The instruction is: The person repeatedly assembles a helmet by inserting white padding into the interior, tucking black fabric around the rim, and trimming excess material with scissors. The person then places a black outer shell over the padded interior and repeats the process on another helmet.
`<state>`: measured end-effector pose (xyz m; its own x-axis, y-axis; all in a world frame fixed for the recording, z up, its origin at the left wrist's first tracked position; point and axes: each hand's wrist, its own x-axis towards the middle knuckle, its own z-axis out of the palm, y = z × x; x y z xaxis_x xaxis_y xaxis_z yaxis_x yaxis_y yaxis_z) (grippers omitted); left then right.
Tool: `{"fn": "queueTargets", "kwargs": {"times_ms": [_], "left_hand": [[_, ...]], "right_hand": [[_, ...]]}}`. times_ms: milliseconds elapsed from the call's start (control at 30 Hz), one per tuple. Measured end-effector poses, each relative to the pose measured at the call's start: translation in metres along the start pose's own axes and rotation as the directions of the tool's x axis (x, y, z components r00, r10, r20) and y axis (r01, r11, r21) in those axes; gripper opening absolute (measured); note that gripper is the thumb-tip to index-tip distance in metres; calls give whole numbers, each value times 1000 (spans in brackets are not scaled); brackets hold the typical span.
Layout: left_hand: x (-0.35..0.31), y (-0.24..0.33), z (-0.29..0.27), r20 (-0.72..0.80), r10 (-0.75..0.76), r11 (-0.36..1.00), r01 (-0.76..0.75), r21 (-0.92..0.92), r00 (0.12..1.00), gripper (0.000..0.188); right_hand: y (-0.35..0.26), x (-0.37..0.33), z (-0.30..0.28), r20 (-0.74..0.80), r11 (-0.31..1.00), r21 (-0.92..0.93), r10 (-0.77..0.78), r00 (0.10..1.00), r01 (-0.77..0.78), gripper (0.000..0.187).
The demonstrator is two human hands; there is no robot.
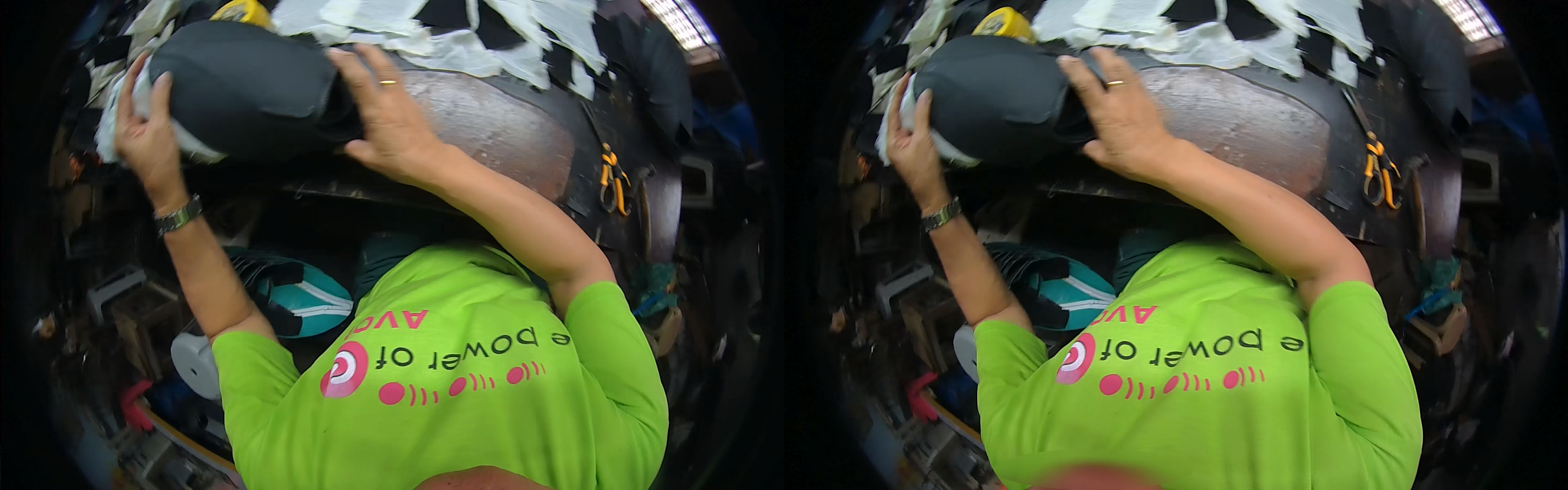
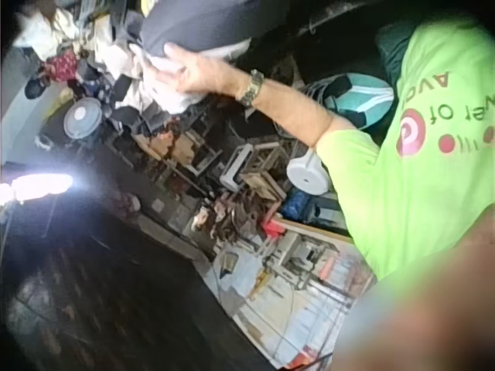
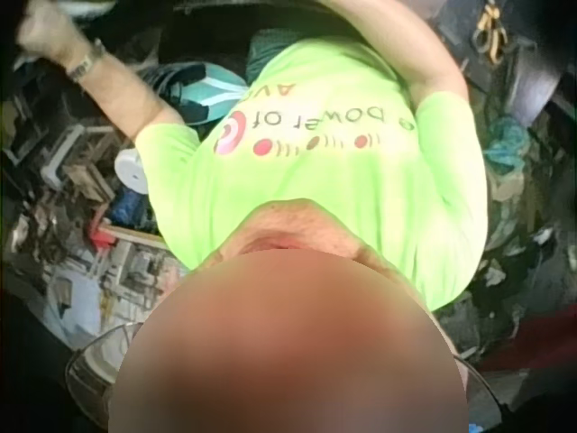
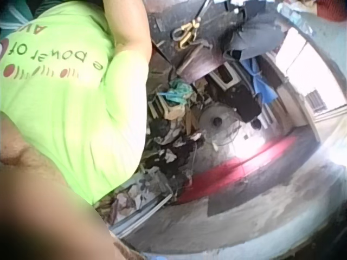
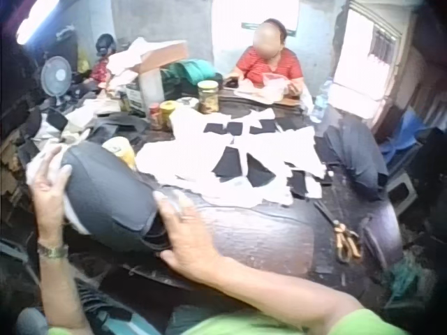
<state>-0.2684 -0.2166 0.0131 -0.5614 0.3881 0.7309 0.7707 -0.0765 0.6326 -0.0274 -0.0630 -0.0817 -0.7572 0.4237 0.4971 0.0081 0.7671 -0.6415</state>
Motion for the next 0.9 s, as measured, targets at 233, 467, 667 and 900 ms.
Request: {"fn": "queueTargets", "kwargs": {"times_ms": [233,467,667,900], "left_hand": [[1,-56,-20,-58,11,966,4,259,998,34],[10,-44,-25,52,193,880,-196,433,980,34],[-52,25,-11,-246,227,941,-147,304,942,34],[-112,125,133,366,333,937,-348,-26,869,36]], "right_hand": [[-12,25,46,144,997,-78,38,989,-27,129],[25,-1,-57,-41,980,-19,-198,979,197,90],[127,-117,-292,-659,722,-506,29,752,-471,19],[194,-194,-376,-574,231,-747,251,780,-624,34]]}}
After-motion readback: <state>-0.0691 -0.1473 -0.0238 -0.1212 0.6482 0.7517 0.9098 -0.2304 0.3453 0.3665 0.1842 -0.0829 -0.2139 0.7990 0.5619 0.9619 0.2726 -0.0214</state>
